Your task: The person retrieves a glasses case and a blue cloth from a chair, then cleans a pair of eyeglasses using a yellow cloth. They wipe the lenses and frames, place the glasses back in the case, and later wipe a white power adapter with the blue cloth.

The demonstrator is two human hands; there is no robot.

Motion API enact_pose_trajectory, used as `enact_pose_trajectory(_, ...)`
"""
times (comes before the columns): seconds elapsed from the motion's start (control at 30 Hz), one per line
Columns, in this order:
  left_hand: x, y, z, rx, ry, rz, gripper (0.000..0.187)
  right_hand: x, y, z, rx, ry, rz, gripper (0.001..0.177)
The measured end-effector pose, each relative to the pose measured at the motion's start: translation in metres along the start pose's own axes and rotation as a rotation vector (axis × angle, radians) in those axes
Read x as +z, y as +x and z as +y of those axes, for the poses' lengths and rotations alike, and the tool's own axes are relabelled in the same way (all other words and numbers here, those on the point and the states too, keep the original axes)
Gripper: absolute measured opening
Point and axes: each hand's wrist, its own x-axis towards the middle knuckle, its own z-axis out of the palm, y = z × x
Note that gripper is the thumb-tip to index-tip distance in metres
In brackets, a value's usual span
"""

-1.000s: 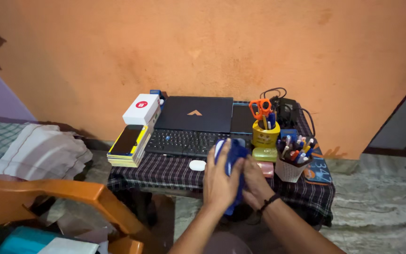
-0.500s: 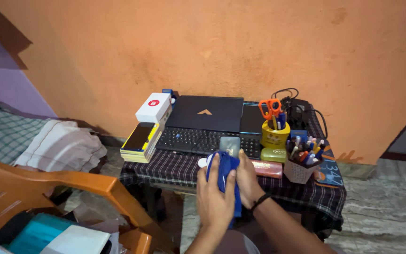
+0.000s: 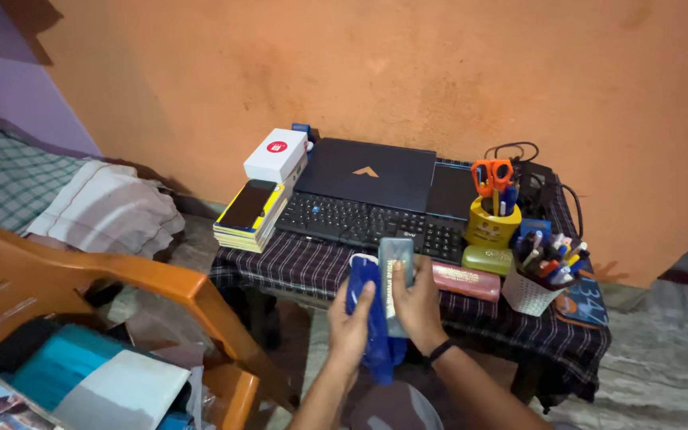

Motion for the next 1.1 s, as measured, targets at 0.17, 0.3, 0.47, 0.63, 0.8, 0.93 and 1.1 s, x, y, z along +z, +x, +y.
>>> enact_pose_trajectory(0.17,0.017,-0.005,0.004,0.087,-0.054,0.028,0.053,-0.012,0.016,-0.029,0.120,-0.358,-0.010,0.034)
enact_pose_trajectory(0.3,0.018,-0.005,0.004,0.128,0.006,0.054,0.057,-0.012,0.008,-0.039,0.026,-0.287,-0.001,0.032)
enact_pose_trajectory(0.47,0.007,0.002,0.010,0.087,-0.065,0.106,0.055,-0.003,-0.022,-0.036,-0.120,-0.155,-0.140,0.046)
enact_pose_trajectory(0.63,-0.003,0.004,0.018,-0.061,-0.288,0.104,0.050,0.005,-0.030,-0.028,-0.109,-0.099,-0.238,0.039)
enact_pose_trajectory(0.8,0.019,-0.002,-0.002,-0.054,-0.037,0.085,0.054,0.016,0.010,-0.015,0.318,-0.026,-0.098,0.035)
enact_pose_trajectory(0.93,0.026,0.001,-0.014,0.250,0.228,0.185,0.062,0.011,0.013,-0.008,0.325,0.016,-0.052,0.033)
enact_pose_trajectory(1.1,-0.001,0.014,-0.001,0.179,0.220,0.247,0.065,0.020,-0.024,0.001,0.210,0.188,-0.227,0.034)
